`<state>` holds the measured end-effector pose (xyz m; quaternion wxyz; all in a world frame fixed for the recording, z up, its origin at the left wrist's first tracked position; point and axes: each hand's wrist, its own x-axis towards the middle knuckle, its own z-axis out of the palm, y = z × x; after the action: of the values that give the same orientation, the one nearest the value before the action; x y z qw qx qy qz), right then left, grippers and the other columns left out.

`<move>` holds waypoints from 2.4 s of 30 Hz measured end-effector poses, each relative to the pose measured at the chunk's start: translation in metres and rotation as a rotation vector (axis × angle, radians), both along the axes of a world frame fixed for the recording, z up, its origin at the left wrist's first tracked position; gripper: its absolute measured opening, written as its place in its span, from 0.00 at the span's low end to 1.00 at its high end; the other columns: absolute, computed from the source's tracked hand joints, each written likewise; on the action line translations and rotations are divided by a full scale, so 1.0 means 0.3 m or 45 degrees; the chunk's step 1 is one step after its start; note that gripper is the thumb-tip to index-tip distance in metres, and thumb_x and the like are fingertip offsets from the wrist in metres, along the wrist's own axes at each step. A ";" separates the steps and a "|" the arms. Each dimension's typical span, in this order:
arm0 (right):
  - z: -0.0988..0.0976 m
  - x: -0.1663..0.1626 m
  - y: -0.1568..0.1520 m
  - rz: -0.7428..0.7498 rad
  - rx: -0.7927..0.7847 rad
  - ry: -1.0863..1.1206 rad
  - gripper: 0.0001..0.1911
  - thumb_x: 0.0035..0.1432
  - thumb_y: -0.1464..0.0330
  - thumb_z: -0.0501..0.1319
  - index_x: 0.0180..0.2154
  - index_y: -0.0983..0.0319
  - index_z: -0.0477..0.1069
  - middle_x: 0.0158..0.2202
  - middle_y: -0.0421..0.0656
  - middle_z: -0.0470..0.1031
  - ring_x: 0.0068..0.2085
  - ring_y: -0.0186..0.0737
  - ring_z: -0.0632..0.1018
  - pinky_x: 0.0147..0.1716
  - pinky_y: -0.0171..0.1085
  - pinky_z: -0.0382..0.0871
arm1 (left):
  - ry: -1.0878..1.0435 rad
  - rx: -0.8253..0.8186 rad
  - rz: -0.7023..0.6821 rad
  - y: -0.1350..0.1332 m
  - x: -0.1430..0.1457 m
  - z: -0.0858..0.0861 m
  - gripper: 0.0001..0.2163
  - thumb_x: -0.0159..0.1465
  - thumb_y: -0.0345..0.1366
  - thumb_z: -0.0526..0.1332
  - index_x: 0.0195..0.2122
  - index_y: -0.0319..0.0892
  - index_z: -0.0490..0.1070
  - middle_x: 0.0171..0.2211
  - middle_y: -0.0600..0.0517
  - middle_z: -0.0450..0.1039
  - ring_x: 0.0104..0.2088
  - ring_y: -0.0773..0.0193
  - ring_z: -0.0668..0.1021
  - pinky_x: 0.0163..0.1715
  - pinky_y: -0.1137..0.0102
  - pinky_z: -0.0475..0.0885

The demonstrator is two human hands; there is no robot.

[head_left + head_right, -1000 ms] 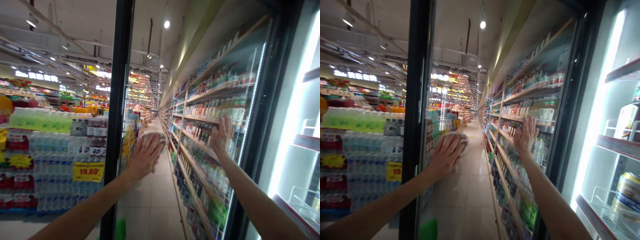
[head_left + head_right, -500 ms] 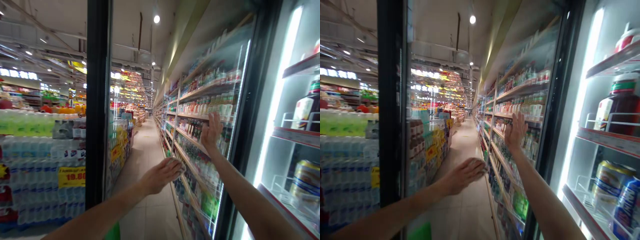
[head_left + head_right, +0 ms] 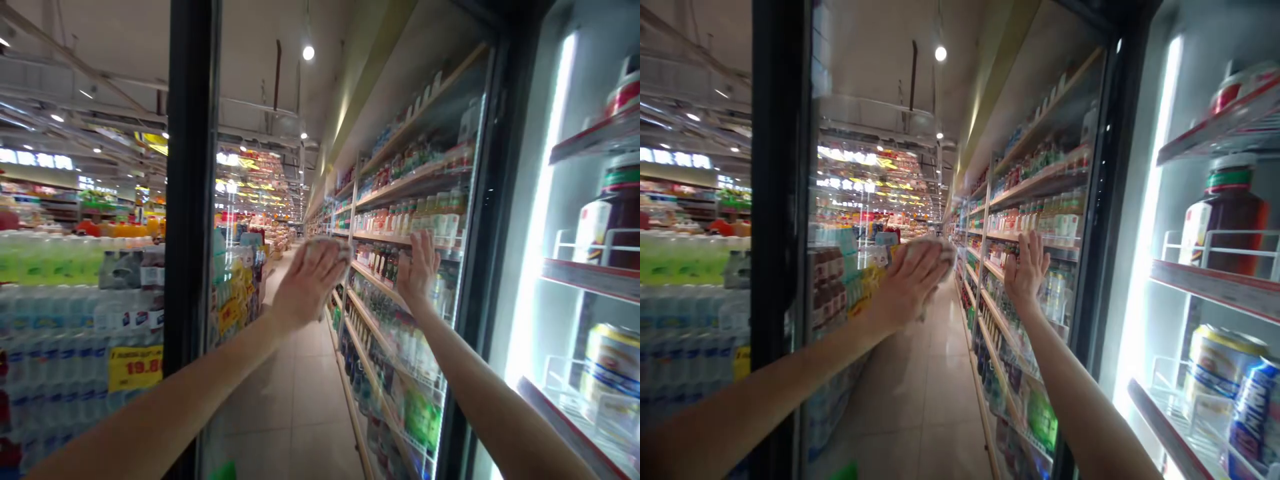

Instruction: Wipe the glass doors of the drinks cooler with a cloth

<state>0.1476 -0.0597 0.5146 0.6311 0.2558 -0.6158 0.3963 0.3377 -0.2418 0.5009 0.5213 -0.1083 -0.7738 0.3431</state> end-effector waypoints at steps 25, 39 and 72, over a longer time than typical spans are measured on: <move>-0.007 -0.010 -0.005 -0.013 0.014 0.023 0.26 0.60 0.63 0.47 0.59 0.60 0.58 0.63 0.52 0.57 0.64 0.50 0.57 0.58 0.58 0.48 | 0.218 0.097 0.060 -0.127 0.110 0.174 0.23 0.63 0.37 0.51 0.61 0.43 0.54 0.63 0.47 0.53 0.64 0.57 0.54 0.63 0.55 0.48; -0.012 -0.021 -0.012 -0.018 0.010 0.032 0.26 0.60 0.63 0.47 0.60 0.58 0.57 0.63 0.51 0.57 0.63 0.50 0.57 0.57 0.59 0.49 | 0.438 0.271 0.070 -0.115 0.090 0.279 0.24 0.64 0.38 0.50 0.61 0.41 0.53 0.63 0.44 0.53 0.64 0.52 0.53 0.61 0.51 0.49; -0.014 -0.033 -0.026 -0.085 0.005 0.109 0.25 0.62 0.64 0.46 0.60 0.57 0.54 0.62 0.51 0.58 0.62 0.52 0.59 0.56 0.61 0.52 | 0.068 -0.112 -0.023 0.018 -0.036 0.417 0.24 0.63 0.38 0.51 0.61 0.45 0.54 0.63 0.50 0.55 0.63 0.57 0.57 0.61 0.55 0.50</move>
<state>0.1377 -0.0675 0.5105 0.6691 0.2533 -0.5973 0.3625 0.3268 -0.2364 0.6258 0.5395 -0.1290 -0.7428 0.3749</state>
